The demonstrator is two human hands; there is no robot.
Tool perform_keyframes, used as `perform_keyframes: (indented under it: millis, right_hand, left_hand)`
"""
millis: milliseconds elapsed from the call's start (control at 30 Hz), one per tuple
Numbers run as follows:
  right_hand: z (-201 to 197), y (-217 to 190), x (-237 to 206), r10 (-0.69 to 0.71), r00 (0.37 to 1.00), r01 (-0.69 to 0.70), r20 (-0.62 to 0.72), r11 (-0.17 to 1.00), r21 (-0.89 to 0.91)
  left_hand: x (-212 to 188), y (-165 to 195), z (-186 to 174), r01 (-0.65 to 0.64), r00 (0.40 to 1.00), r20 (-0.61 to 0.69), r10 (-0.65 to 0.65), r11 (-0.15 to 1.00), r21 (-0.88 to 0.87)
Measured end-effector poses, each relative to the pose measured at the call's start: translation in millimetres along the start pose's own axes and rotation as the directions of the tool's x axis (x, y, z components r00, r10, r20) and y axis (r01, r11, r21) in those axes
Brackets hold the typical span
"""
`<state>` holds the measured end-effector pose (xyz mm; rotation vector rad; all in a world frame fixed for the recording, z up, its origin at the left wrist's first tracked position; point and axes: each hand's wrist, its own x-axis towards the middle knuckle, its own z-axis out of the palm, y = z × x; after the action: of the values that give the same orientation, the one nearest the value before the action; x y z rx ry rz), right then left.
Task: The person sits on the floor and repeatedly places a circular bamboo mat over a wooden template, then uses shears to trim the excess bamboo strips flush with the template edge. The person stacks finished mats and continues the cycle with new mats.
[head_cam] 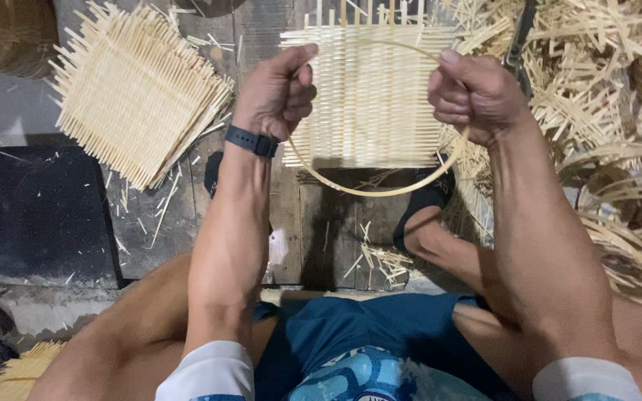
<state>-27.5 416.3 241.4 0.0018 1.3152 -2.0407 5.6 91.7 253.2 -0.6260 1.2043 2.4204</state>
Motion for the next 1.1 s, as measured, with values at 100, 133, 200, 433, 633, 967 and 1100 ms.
perform_keyframes:
  millis: [100, 133, 200, 433, 633, 967, 1100]
  right_hand:
    - [4.2, 3.8, -2.7, -0.019, 0.995, 0.01, -0.095, 0.996, -0.091]
    - [4.6, 7.1, -2.4, -0.072, 0.986, 0.049, -0.148, 0.987, -0.152]
    - [3.0, 17.1, 0.1, -0.147, 0.955, 0.067, -0.259, 0.953, -0.296]
    - [-28.1, 82.7, 37.5, -0.366, 0.806, -0.065, -0.466, 0.726, -0.684]
    - [-61.6, 128.6, 71.7, -0.652, 0.722, 0.02, -0.233, 0.355, -0.935]
    - [-64.4, 131.1, 59.8, -0.512, 0.727, -0.131, -0.459, 0.552, -0.823]
    - [-66.5, 131.1, 58.2, -0.547, 0.741, -0.066, -0.389, 0.518, -0.853]
  left_hand:
    - [1.8, -6.4, -10.8, -0.08, 0.997, -0.019, 0.078, 0.989, -0.126]
    - [3.1, -10.7, -16.1, -0.13, 0.992, -0.034, 0.126, 0.975, -0.178]
    - [8.6, -26.0, -27.4, -0.188, 0.972, -0.16, 0.171, 0.977, -0.098]
    - [58.3, -108.5, -79.1, -0.371, 0.781, -0.379, 0.496, 0.857, 0.358]
    - [71.5, -120.0, -102.1, -0.054, 0.693, -0.124, 0.71, 0.223, 0.973]
    - [69.8, -107.4, -92.0, 0.01, 0.746, -0.277, 0.606, 0.406, 0.914]
    - [69.7, -115.8, -95.5, 0.036, 0.748, -0.344, 0.567, 0.484, 0.874]
